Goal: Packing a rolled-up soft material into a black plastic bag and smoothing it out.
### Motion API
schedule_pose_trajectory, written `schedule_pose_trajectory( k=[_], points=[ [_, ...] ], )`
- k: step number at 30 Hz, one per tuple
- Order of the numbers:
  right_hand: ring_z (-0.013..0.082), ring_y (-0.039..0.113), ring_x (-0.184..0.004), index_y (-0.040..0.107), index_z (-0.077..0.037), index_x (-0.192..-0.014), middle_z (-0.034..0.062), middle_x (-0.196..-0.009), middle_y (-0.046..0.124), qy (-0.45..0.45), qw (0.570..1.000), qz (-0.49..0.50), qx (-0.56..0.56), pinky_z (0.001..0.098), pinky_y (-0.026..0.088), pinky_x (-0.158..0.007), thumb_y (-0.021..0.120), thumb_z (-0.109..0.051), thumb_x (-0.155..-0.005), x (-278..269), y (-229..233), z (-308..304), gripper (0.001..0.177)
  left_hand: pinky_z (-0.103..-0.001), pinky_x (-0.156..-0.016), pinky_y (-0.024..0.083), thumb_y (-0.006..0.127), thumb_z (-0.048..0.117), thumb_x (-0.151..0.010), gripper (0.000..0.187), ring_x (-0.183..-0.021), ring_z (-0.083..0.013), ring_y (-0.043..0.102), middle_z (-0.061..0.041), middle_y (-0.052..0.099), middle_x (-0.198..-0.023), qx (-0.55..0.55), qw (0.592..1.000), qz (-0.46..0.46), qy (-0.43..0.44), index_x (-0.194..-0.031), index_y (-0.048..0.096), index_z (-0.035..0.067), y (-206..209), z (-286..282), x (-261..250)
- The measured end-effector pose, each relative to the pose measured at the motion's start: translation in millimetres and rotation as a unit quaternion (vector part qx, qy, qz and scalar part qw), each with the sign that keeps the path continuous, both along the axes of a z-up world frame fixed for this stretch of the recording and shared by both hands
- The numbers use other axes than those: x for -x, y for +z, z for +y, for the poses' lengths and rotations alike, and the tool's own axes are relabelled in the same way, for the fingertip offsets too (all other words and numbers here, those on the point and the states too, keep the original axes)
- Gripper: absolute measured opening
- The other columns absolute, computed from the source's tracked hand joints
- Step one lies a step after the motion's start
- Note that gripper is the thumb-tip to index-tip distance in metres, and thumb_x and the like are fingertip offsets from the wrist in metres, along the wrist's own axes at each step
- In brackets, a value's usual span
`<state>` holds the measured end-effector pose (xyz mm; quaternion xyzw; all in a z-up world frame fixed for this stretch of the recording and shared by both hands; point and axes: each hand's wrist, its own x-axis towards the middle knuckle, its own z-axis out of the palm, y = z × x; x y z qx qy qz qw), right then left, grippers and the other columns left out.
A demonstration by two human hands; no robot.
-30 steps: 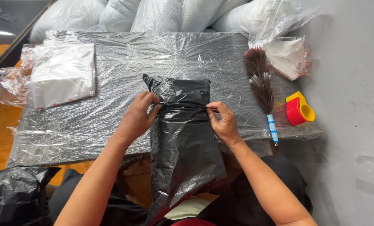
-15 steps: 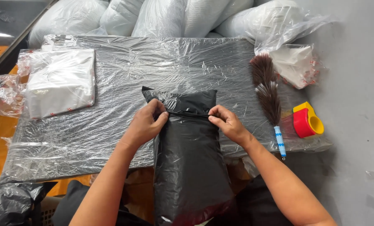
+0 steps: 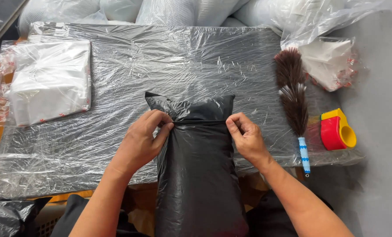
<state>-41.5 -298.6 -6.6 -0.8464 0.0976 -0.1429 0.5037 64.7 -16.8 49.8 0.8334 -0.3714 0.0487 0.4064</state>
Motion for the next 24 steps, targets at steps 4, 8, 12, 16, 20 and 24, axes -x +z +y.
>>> schedule_pose_trajectory(
  k=[4, 8, 12, 16, 20, 24],
  points=[
    [0.0079, 0.047, -0.061, 0.069, -0.013, -0.097, -0.0046, -0.06, 0.054, 0.021, 0.999, 0.032, -0.034, 0.0269, 0.046, -0.057, 0.058, -0.026, -0.106, -10.9, -0.4, -3.2, 0.019, -0.05, -0.073, 0.055, 0.064, 0.019, -0.098, 0.009, -0.084, -0.0376, 0.071, -0.014, 0.067, -0.08, 0.001, 0.997, 0.078, -0.012, -0.102, 0.062, 0.012, -8.2, 2.0, -8.8],
    [0.004, 0.05, -0.069, 0.071, -0.011, -0.098, -0.0062, -0.068, 0.061, 0.065, 0.989, 0.049, -0.126, 0.0211, 0.047, -0.067, 0.059, -0.021, -0.106, -18.9, 8.6, 1.0, 0.017, -0.044, -0.074, 0.051, 0.061, 0.023, -0.097, 0.015, -0.077, -0.0283, 0.064, -0.011, 0.064, -0.077, 0.069, 0.962, 0.262, -0.019, -0.104, 0.062, 0.01, -37.3, -3.1, -21.9],
    [0.0083, 0.059, -0.068, 0.072, -0.01, -0.099, 0.0017, -0.071, 0.069, 0.036, 0.999, 0.017, -0.033, 0.0274, 0.052, -0.07, 0.071, -0.022, -0.099, -14.1, 8.9, 1.9, 0.011, -0.044, -0.079, 0.052, 0.064, 0.028, -0.09, 0.017, -0.082, -0.03, 0.068, -0.008, 0.069, -0.082, 0.058, 0.966, 0.242, 0.066, -0.103, 0.064, 0.017, -43.2, -7.9, -18.8],
    [0.0158, 0.069, -0.07, 0.071, -0.012, -0.094, 0.0045, -0.072, 0.073, 0.028, 0.997, 0.019, 0.074, 0.035, 0.054, -0.073, 0.075, -0.028, -0.095, -2.5, 15.8, -5.9, 0.016, -0.047, -0.077, 0.052, 0.065, 0.03, -0.091, 0.014, -0.083, -0.0341, 0.068, -0.01, 0.066, -0.08, 0.022, 0.986, 0.113, 0.116, -0.095, 0.062, 0.017, -48.8, -2.0, -12.5],
    [0.0182, 0.065, -0.083, 0.071, -0.009, -0.1, 0.009, -0.079, 0.072, 0.096, 0.99, 0.1, 0.009, 0.0431, 0.054, -0.089, 0.069, -0.026, -0.097, 9.0, 8.0, -19.1, 0.017, -0.045, -0.078, 0.052, 0.066, 0.028, -0.092, 0.013, -0.082, -0.0323, 0.066, -0.011, 0.063, -0.082, 0.035, 0.983, 0.115, 0.14, -0.096, 0.063, 0.017, -55.7, 14.1, -12.1],
    [0.0168, 0.063, -0.094, 0.068, -0.006, -0.106, 0.0079, -0.089, 0.07, 0.126, 0.987, 0.076, -0.062, 0.0452, 0.053, -0.098, 0.072, -0.02, -0.097, 12.3, -22.3, -21.8, 0.017, -0.043, -0.087, 0.058, 0.073, 0.035, -0.093, 0.027, -0.096, -0.0337, 0.07, -0.016, 0.064, -0.092, 0.082, 0.957, 0.233, 0.15, -0.098, 0.066, 0.01, -59.6, 29.5, -9.6]
  ],
)
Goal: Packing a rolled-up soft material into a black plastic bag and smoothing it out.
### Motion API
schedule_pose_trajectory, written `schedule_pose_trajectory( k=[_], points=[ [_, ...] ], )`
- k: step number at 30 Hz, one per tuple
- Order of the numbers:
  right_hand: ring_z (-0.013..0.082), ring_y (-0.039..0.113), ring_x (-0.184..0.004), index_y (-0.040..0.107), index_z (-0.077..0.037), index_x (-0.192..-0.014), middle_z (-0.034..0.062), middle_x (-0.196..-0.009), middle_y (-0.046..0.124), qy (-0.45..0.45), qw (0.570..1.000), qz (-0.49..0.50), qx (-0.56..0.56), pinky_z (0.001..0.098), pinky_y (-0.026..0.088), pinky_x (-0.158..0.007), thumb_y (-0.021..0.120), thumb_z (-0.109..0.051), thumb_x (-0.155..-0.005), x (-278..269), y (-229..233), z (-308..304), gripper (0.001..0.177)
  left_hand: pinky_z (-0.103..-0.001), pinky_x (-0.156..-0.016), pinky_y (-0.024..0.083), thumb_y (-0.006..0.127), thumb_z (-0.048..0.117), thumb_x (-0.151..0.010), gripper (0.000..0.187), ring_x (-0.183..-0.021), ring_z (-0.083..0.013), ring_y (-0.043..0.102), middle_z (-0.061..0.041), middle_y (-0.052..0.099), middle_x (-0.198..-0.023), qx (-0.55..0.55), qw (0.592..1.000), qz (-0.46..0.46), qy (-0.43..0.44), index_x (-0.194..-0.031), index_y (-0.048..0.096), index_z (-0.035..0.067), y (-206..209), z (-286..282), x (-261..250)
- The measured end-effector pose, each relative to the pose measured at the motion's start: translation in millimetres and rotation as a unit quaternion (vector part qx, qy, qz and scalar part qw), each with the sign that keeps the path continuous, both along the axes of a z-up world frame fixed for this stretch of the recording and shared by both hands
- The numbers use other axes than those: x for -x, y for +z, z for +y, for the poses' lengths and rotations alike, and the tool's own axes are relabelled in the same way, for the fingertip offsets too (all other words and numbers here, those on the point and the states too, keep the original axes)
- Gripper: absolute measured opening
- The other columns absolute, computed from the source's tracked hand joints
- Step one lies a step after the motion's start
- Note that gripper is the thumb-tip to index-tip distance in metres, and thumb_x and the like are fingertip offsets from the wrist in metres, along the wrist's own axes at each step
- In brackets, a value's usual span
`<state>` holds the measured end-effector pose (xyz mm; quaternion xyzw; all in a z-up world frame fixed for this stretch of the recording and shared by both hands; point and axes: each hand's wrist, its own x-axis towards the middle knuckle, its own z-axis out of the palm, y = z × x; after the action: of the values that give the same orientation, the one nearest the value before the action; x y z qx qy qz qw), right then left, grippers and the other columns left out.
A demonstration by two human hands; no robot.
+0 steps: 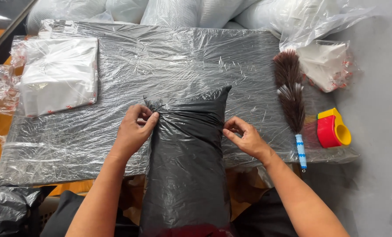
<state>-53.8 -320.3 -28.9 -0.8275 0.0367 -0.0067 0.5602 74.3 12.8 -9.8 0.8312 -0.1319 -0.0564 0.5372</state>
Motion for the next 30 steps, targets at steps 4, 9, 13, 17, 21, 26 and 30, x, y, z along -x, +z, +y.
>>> schedule_pose_trajectory(
  k=[4, 9, 13, 17, 21, 26, 30],
  points=[
    [0.0163, 0.065, -0.097, 0.069, -0.006, -0.103, 0.0073, -0.093, 0.071, 0.001, 0.999, -0.031, -0.028, 0.0441, 0.053, -0.1, 0.073, -0.019, -0.097, -0.6, -13.2, 2.2, 0.014, -0.047, -0.093, 0.055, 0.07, 0.041, -0.097, 0.034, -0.099, -0.0283, 0.069, -0.013, 0.064, -0.093, 0.047, 0.995, 0.081, -0.016, -0.102, 0.066, 0.008, -9.7, 9.3, -3.5],
    [0.0191, 0.065, -0.094, 0.067, -0.005, -0.098, 0.009, -0.095, 0.063, 0.02, 0.997, -0.073, 0.005, 0.0406, 0.056, -0.095, 0.073, -0.02, -0.097, 0.1, -11.7, 3.4, 0.016, -0.042, -0.098, 0.05, 0.071, 0.032, -0.095, 0.025, -0.103, -0.0193, 0.064, -0.008, 0.07, -0.104, 0.12, 0.98, 0.149, -0.054, -0.105, 0.067, 0.01, -28.4, 18.0, -13.9],
    [0.0139, 0.059, -0.09, 0.065, -0.007, -0.1, 0.0058, -0.092, 0.061, -0.004, 0.998, -0.065, -0.006, 0.036, 0.056, -0.091, 0.065, -0.021, -0.102, 3.0, -18.0, 8.8, 0.015, -0.037, -0.1, 0.05, 0.071, 0.025, -0.099, 0.018, -0.105, -0.0142, 0.063, -0.006, 0.07, -0.109, 0.194, 0.97, 0.139, -0.043, -0.104, 0.066, 0.008, -42.2, 13.0, -10.6],
    [0.0187, 0.061, -0.079, 0.062, -0.006, -0.101, 0.0112, -0.085, 0.065, -0.075, 0.992, -0.084, 0.057, 0.0405, 0.055, -0.077, 0.057, -0.025, -0.106, 2.8, -15.7, 24.6, 0.02, -0.035, -0.1, 0.05, 0.07, 0.026, -0.101, 0.02, -0.105, -0.0129, 0.061, -0.005, 0.069, -0.11, 0.219, 0.968, 0.121, -0.007, -0.104, 0.066, 0.007, -46.2, 7.3, -3.9],
    [0.0198, 0.058, -0.072, 0.061, -0.007, -0.103, 0.0132, -0.076, 0.065, -0.127, 0.987, -0.085, 0.055, 0.0406, 0.051, -0.069, 0.055, -0.026, -0.107, -1.2, -28.4, 30.6, 0.02, -0.036, -0.093, 0.051, 0.067, 0.031, -0.104, 0.026, -0.102, -0.0125, 0.059, -0.005, 0.067, -0.102, 0.19, 0.976, 0.102, 0.023, -0.107, 0.066, 0.006, -44.8, 1.5, 2.3],
    [0.0136, 0.051, -0.083, 0.059, -0.009, -0.106, 0.0027, -0.084, 0.055, -0.095, 0.991, -0.086, -0.048, 0.0321, 0.048, -0.076, 0.055, -0.021, -0.105, -1.0, -18.2, 40.4, 0.013, -0.031, -0.092, 0.051, 0.065, 0.027, -0.105, 0.019, -0.097, -0.009, 0.059, -0.001, 0.066, -0.099, 0.229, 0.967, 0.106, 0.016, -0.104, 0.065, 0.008, -62.2, 4.8, -1.0],
    [0.0122, 0.055, -0.085, 0.059, -0.009, -0.1, 0.0037, -0.086, 0.058, -0.095, 0.987, -0.131, -0.019, 0.0304, 0.052, -0.075, 0.06, -0.017, -0.104, -0.9, -34.5, 32.2, 0.009, -0.03, -0.096, 0.051, 0.065, 0.025, -0.104, 0.015, -0.1, -0.0079, 0.059, 0.001, 0.065, -0.105, 0.284, 0.952, 0.118, 0.007, -0.106, 0.064, 0.01, -69.0, 4.5, -2.1]
  ],
)
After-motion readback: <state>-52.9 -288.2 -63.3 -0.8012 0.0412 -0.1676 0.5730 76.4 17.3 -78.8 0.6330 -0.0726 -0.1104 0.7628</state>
